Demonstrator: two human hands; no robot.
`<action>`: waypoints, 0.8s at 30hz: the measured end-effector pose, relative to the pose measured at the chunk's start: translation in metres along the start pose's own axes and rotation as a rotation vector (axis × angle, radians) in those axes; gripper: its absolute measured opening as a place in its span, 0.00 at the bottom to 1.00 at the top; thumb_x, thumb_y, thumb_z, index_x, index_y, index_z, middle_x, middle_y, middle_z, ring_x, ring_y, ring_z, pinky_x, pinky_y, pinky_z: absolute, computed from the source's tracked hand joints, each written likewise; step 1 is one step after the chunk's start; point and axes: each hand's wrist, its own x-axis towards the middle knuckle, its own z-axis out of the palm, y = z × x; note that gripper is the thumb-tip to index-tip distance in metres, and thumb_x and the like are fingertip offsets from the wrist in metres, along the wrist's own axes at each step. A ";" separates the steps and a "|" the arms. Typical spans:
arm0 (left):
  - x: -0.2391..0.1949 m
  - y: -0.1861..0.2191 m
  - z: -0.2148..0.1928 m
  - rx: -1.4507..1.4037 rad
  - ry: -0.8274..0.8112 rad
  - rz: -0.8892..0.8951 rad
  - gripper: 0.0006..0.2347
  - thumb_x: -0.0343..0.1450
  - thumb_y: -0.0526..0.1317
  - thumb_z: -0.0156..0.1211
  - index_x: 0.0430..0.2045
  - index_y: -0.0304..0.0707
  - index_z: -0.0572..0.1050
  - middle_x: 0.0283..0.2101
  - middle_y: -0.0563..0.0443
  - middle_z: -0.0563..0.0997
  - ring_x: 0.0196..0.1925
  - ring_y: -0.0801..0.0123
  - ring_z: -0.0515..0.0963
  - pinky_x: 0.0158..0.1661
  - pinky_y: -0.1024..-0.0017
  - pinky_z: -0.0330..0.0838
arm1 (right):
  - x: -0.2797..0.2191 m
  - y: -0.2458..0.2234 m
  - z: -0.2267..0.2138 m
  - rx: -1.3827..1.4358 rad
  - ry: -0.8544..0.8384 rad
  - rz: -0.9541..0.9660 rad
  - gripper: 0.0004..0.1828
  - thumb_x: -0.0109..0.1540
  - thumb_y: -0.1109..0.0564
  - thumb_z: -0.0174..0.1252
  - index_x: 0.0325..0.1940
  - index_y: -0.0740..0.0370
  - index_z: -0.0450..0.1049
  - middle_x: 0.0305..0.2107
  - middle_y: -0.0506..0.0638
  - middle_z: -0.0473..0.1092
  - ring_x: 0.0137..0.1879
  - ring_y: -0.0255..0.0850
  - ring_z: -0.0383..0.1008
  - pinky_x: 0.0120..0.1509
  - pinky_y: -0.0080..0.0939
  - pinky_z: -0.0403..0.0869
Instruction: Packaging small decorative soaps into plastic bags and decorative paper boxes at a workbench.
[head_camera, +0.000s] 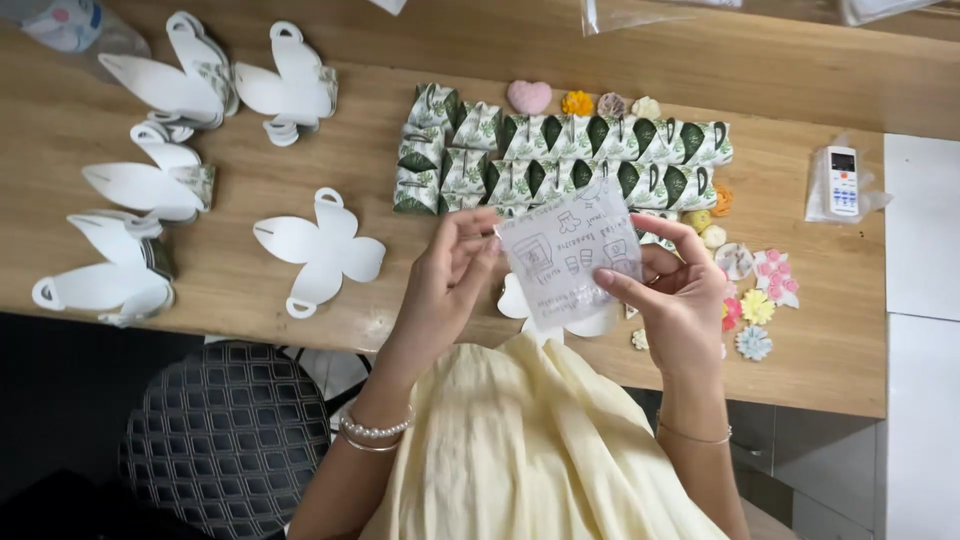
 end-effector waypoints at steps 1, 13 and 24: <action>-0.006 -0.008 0.003 0.085 0.031 0.002 0.15 0.79 0.42 0.54 0.56 0.31 0.65 0.55 0.41 0.75 0.56 0.70 0.78 0.55 0.72 0.76 | -0.001 0.004 0.002 -0.238 0.088 -0.064 0.35 0.56 0.76 0.65 0.66 0.71 0.66 0.42 0.61 0.78 0.48 0.43 0.80 0.53 0.40 0.80; -0.021 -0.060 0.048 -0.720 0.121 -0.363 0.15 0.75 0.39 0.61 0.53 0.30 0.74 0.49 0.42 0.82 0.50 0.64 0.82 0.50 0.62 0.79 | -0.020 0.031 -0.014 -1.250 -0.250 -0.973 0.16 0.52 0.71 0.62 0.42 0.61 0.82 0.48 0.52 0.78 0.62 0.53 0.75 0.71 0.63 0.69; -0.030 -0.046 0.079 -0.450 0.189 -0.146 0.10 0.78 0.36 0.57 0.51 0.29 0.75 0.49 0.47 0.83 0.49 0.74 0.81 0.51 0.73 0.76 | -0.028 0.032 0.011 -1.101 0.056 -0.570 0.27 0.61 0.62 0.70 0.62 0.72 0.71 0.54 0.61 0.72 0.60 0.53 0.74 0.64 0.45 0.73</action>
